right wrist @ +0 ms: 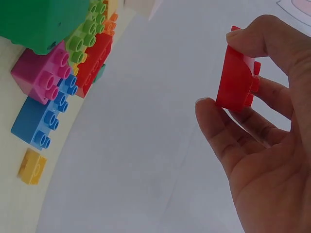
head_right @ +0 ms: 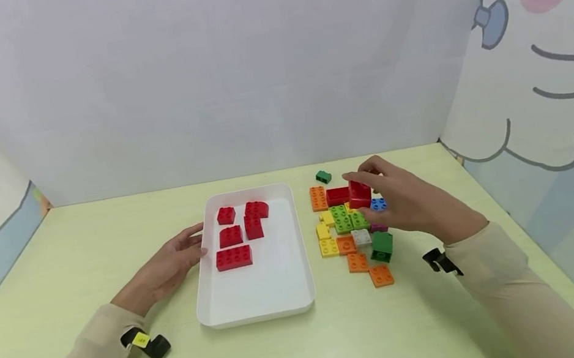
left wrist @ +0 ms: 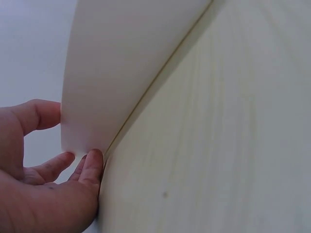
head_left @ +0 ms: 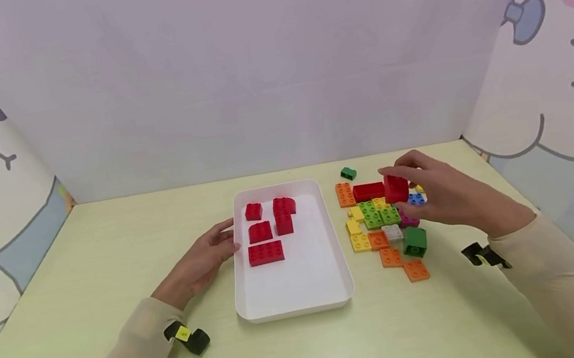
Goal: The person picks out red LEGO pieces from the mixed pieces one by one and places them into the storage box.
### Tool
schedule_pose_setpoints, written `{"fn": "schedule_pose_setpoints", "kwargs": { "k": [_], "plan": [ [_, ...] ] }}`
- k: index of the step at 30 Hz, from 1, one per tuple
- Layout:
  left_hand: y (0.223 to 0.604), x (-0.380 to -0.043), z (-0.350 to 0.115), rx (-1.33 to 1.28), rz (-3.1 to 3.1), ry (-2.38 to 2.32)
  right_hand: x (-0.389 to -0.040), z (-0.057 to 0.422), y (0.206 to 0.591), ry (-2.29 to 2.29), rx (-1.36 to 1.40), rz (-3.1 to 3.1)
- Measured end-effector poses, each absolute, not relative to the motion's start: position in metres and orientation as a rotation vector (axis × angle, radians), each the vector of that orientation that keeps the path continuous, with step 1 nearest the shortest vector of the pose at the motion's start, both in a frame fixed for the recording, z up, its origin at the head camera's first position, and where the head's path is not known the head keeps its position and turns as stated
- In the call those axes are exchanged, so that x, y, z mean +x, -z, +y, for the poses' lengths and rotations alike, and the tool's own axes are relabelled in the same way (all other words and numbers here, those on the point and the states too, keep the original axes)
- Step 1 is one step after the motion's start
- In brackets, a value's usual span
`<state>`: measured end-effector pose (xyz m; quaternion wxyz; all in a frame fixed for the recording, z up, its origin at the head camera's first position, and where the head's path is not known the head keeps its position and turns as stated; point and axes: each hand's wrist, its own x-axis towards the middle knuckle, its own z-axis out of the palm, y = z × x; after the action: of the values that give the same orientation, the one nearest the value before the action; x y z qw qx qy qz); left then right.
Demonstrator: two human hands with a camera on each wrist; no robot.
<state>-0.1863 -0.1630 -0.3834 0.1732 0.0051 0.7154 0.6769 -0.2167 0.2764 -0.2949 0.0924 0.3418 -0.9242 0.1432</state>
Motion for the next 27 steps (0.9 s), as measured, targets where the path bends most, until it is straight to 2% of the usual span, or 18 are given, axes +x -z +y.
{"fn": "schedule_pose_setpoints", "kwargs": {
  "k": [9, 19, 27],
  "plan": [
    [0.385, -0.188, -0.162, 0.021, 2.017, -1.926, -0.219, 0.27, 0.292, -0.411, 1.045, -2.777],
    [0.389, -0.188, -0.164, 0.016, 2.003, -1.93, -0.222, 0.209, 0.271, -0.527, 1.21, -2.606],
    [0.384, -0.189, -0.163, -0.029, 2.045, -1.907, -0.223, 0.188, 0.261, -0.573, 1.234, -2.578]
  ]
}}
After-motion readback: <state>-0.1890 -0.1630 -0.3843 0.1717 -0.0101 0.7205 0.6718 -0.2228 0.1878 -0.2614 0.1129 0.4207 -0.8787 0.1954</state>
